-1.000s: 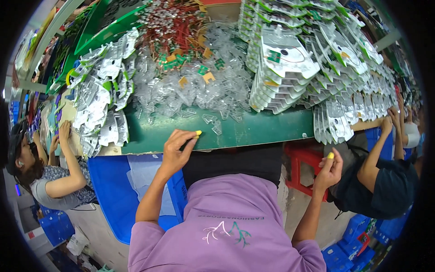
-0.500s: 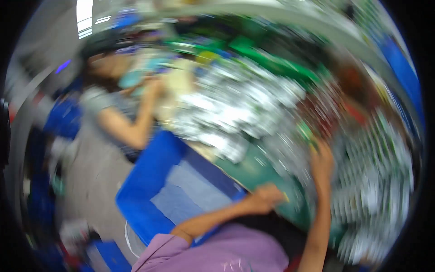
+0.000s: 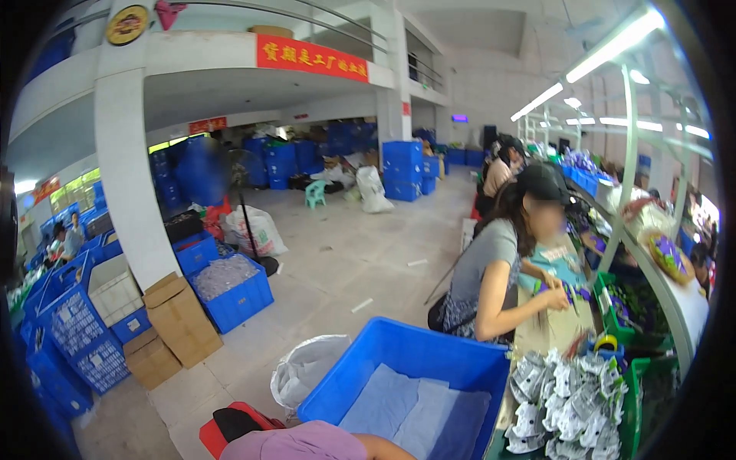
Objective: The person assembles small plastic components by hand, taking yellow components from storage bins and inserting them into plastic housings to create assembled parts.
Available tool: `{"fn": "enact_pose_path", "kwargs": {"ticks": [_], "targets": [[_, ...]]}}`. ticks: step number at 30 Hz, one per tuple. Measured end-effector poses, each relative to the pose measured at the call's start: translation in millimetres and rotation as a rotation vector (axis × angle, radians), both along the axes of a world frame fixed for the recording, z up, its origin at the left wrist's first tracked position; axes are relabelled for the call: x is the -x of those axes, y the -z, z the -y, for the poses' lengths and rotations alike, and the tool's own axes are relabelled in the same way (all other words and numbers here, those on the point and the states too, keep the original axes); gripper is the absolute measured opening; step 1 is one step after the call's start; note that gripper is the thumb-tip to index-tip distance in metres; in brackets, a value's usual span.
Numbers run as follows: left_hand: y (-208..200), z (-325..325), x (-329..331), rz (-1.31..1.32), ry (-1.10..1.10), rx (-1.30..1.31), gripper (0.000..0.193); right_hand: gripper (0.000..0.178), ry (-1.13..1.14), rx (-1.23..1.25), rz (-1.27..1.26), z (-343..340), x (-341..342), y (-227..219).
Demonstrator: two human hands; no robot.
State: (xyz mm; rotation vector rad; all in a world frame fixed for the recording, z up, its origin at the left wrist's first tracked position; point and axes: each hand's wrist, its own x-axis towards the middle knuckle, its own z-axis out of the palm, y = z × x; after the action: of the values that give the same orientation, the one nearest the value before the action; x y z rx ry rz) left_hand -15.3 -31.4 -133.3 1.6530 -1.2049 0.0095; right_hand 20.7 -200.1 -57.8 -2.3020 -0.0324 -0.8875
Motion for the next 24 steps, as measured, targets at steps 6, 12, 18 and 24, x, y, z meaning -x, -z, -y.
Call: {"fn": "enact_pose_path", "kwargs": {"ticks": [6,12,18,24], "targets": [[-4,-8,0,-0.027,-0.078,-0.037,0.018,0.026,-0.094,-0.046,0.069,-4,-32,4],[-2,-13,4,-0.043,-0.130,-0.041,0.020,0.024,-0.126,-0.053,0.060,-2,-29,10],[34,3,-28,-0.382,-0.235,-0.092,0.027,0.021,-0.137,-0.060,0.049,-1,-35,13],[-65,-23,-5,-0.406,-0.427,0.016,0.030,0.019,-0.176,-0.060,0.026,7,22,-13]]}}
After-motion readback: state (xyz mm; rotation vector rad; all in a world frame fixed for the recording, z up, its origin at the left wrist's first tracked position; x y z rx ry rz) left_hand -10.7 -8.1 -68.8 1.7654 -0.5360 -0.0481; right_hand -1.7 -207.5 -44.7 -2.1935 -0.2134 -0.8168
